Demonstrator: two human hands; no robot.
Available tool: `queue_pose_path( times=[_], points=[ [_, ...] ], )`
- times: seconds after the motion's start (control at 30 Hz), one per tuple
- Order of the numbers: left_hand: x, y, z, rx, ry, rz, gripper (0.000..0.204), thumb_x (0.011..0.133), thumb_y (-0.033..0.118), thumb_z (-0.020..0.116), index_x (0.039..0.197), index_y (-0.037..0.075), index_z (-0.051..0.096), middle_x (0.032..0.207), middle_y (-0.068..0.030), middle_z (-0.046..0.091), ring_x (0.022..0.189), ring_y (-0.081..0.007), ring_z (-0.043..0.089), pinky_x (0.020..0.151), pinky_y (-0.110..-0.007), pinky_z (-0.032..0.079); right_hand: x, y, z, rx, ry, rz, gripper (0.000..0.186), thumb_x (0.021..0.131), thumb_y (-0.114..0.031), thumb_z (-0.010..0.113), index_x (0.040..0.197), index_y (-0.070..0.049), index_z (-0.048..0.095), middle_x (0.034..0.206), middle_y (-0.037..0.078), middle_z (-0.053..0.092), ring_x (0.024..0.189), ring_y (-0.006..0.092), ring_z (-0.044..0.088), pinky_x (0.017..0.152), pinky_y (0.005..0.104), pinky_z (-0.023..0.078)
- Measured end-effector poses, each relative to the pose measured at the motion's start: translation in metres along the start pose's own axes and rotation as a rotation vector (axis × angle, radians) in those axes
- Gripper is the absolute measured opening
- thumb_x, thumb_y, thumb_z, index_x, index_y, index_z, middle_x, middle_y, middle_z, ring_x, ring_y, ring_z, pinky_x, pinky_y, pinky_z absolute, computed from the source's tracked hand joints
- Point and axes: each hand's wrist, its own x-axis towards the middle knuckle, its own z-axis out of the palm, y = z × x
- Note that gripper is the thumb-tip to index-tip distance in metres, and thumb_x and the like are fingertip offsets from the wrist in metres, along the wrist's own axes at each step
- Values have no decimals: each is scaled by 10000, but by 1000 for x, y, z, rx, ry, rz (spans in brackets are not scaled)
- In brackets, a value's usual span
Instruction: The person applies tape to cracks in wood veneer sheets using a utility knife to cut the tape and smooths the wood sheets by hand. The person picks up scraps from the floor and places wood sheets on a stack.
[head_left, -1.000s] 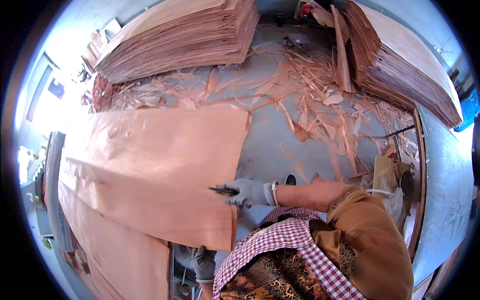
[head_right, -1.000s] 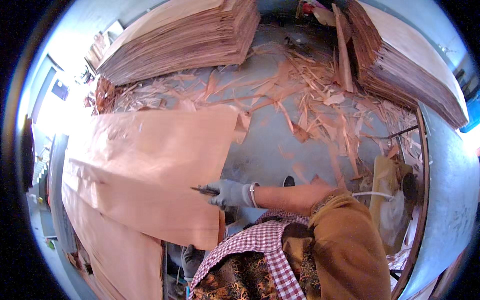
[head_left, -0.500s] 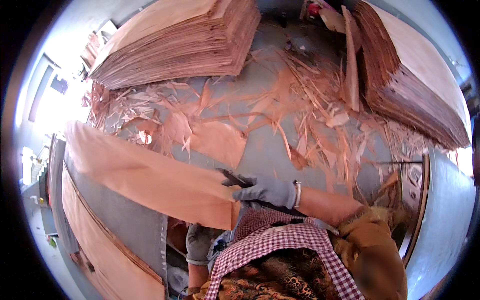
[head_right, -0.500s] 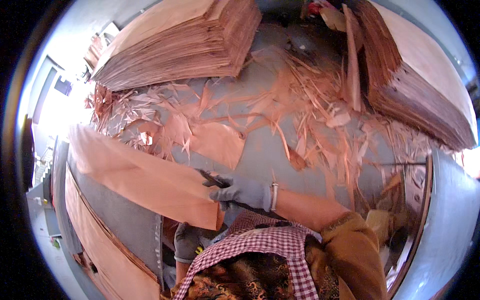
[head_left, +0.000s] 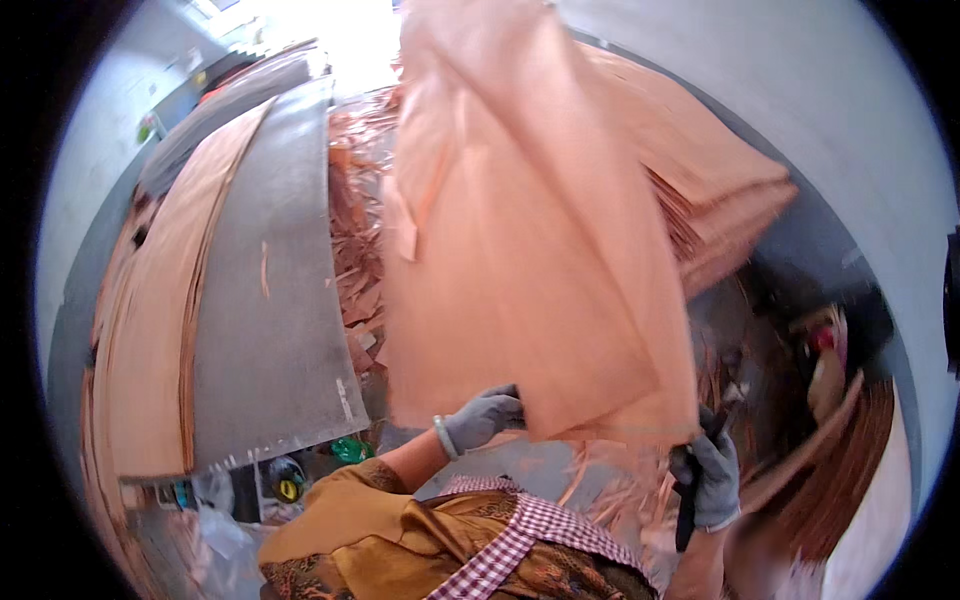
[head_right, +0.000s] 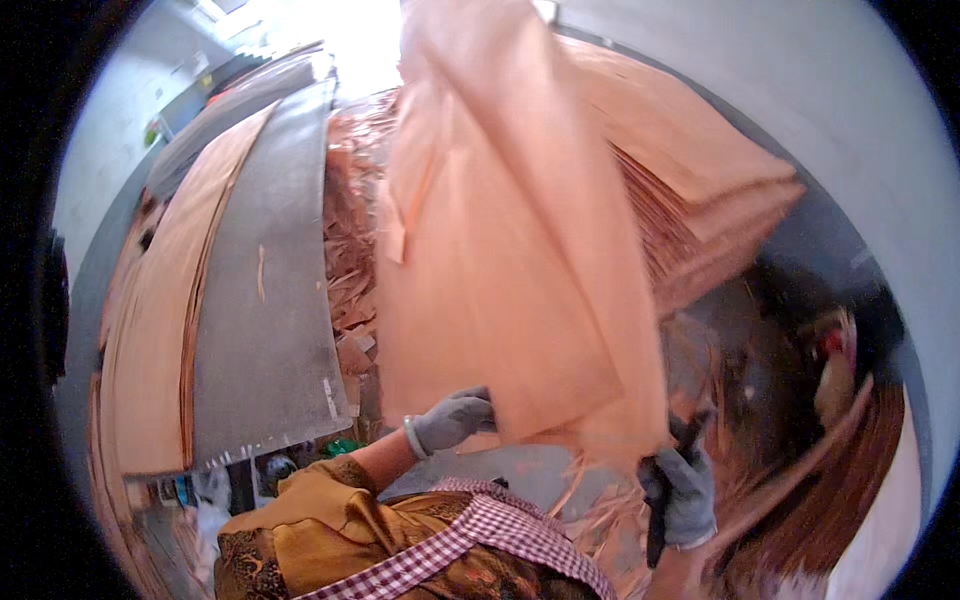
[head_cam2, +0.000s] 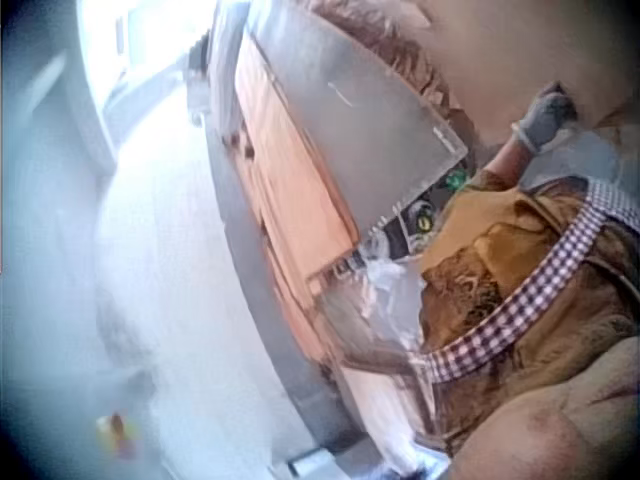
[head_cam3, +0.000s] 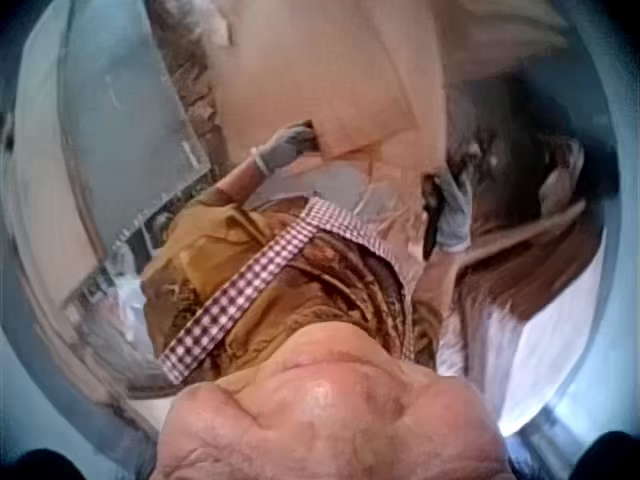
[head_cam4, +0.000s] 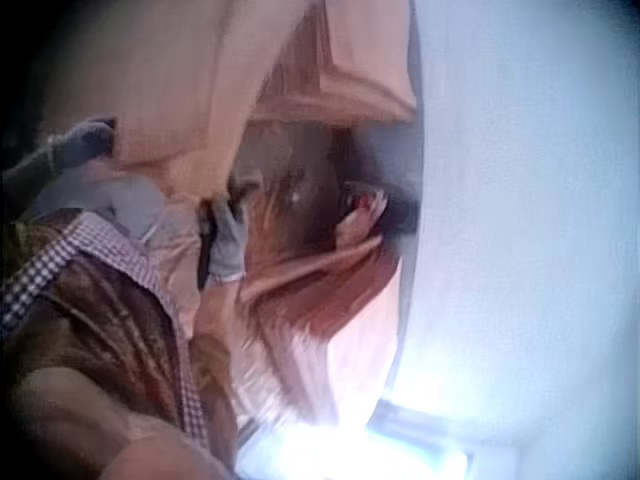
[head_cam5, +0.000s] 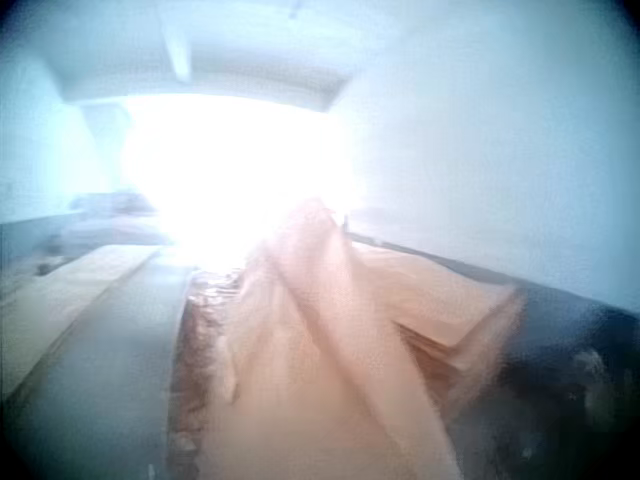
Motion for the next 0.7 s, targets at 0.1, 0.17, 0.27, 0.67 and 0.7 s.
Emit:
queue_pose_path(
  times=[0.1,0.17,0.27,0.67,0.7],
  points=[
    [60,-8,8,-13,6,-40,350,890,107,500,1216,-20,505,1197,-128,574,1047,-208,582,920,-346,467,60,-28,-44,-191,135,-78,402,819,-168,665,1180,-33,549,736,-6,590,502,58,480,419,186,362],
    [104,-8,0,-12,31,-33,336,893,103,491,1206,-15,514,1190,-128,582,1034,-206,590,917,-352,470,109,-62,-70,-274,124,-123,351,847,-176,643,1159,-38,564,692,-18,570,483,53,471,413,185,356],
    [168,-16,-19,25,69,-106,349,942,227,484,1179,-21,545,1269,-148,535,1139,-241,539,983,-389,418,184,-109,-101,-364,52,-191,316,881,-202,604,1157,-50,585,707,-30,565,490,33,451,417,178,323],
    [422,-46,-63,-1021,479,580,424,794,390,678,1057,62,626,1038,-112,659,949,-278,625,874,-437,498,435,-238,-263,-311,-19,-252,349,865,-206,619,1167,-33,594,751,-39,564,556,38,450,473,157,329],
    [441,-40,-68,-1005,473,606,376,794,361,685,1040,81,637,986,-99,679,909,-263,642,853,-437,512,456,-246,-274,-283,-37,-217,342,863,-201,624,1159,-31,596,753,-34,568,560,41,457,474,160,335]
  ],
)
